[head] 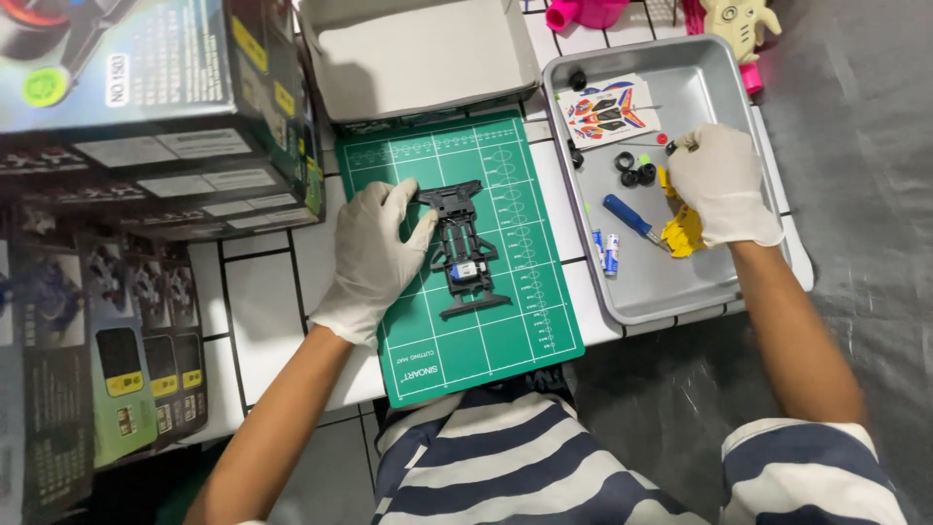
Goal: The person assembles a model car chassis on a green cutting mat. They insert a small blue battery into the chassis, secure it with a black plastic cover, and attach black wheels to the axles.
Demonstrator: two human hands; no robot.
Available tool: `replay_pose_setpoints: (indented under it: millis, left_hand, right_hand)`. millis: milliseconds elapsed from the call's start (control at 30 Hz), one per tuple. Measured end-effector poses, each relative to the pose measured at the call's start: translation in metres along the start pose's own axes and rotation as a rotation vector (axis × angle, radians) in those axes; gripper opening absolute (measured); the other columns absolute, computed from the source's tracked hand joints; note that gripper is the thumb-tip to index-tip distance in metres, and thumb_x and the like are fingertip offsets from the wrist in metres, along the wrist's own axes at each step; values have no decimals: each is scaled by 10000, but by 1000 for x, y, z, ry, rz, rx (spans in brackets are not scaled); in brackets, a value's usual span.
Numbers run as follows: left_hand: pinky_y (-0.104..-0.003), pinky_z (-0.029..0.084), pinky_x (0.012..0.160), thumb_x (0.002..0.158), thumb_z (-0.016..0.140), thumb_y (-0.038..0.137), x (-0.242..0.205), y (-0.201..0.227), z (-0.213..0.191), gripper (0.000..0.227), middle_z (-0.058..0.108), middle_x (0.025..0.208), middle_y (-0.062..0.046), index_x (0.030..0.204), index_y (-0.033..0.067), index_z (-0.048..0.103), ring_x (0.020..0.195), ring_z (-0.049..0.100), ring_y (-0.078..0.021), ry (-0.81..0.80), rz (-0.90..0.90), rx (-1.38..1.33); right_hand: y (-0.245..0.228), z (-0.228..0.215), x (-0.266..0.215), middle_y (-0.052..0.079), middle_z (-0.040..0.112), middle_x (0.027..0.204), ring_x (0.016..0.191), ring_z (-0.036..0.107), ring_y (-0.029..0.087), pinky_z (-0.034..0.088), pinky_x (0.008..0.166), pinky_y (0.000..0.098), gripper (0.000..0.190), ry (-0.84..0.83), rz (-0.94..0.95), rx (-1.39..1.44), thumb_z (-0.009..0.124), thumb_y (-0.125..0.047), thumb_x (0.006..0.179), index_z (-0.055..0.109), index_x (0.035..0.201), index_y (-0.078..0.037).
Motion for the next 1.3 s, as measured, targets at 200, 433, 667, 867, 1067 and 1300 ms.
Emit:
replay_pose_setpoints:
  millis: [200,433,667,867,1067,1300]
  left_hand:
    - [-393,490,707,936,749,445,3,-4,3,544,596,871,-41,1315,57,706,798,587,-246,-45,6,-61]
    - [-351,524,761,897,724,442,0,-17,9,347,546,854,37,1151,211,675,777,648,-183,-19,34,-11]
    - [-409,491,682,955,644,381,5,-14,3,271,458,813,25,1123,169,631,704,602,-245,-50,133,-29]
    - [-410,482,633,944,647,417,9,-18,11,282,417,800,44,1075,170,611,669,579,-247,-84,154,-1]
    - [-420,482,581,950,643,362,12,-16,8,208,376,753,47,965,160,594,632,577,-282,-62,165,-46]
    - [-441,494,591,947,665,311,11,-15,1,261,443,723,-10,873,106,522,625,596,-318,-5,-1,-165]
  right_hand:
    - [-102,-59,-59,152,707,1151,1055,669,326,505,897,419,190,163,-544,269,596,35,1004,709,1147,-19]
    - [-208,-26,-101,131,768,995,993,731,347,566,846,447,237,-254,-671,398,690,-11,938,709,1149,-119]
    - [-258,9,-124,141,758,994,943,735,324,580,800,422,184,-539,-874,414,697,-35,898,698,1076,-81]
    - [-259,32,-125,110,732,1016,942,725,299,575,808,397,268,-566,-914,320,638,-74,979,700,1238,-94]
    - [-251,41,-122,138,662,991,905,693,339,553,769,426,253,-564,-935,284,628,-107,998,689,1239,-69]
    - [-249,36,-125,-5,624,905,810,675,180,548,696,315,358,-611,-904,304,666,-174,980,703,1330,-241]
Point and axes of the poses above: each hand's wrist, its own x-axis towards the middle knuckle, its own z-axis out of the palm, y = z × x, the point moved 5 cm from there along x, towards the middle knuckle
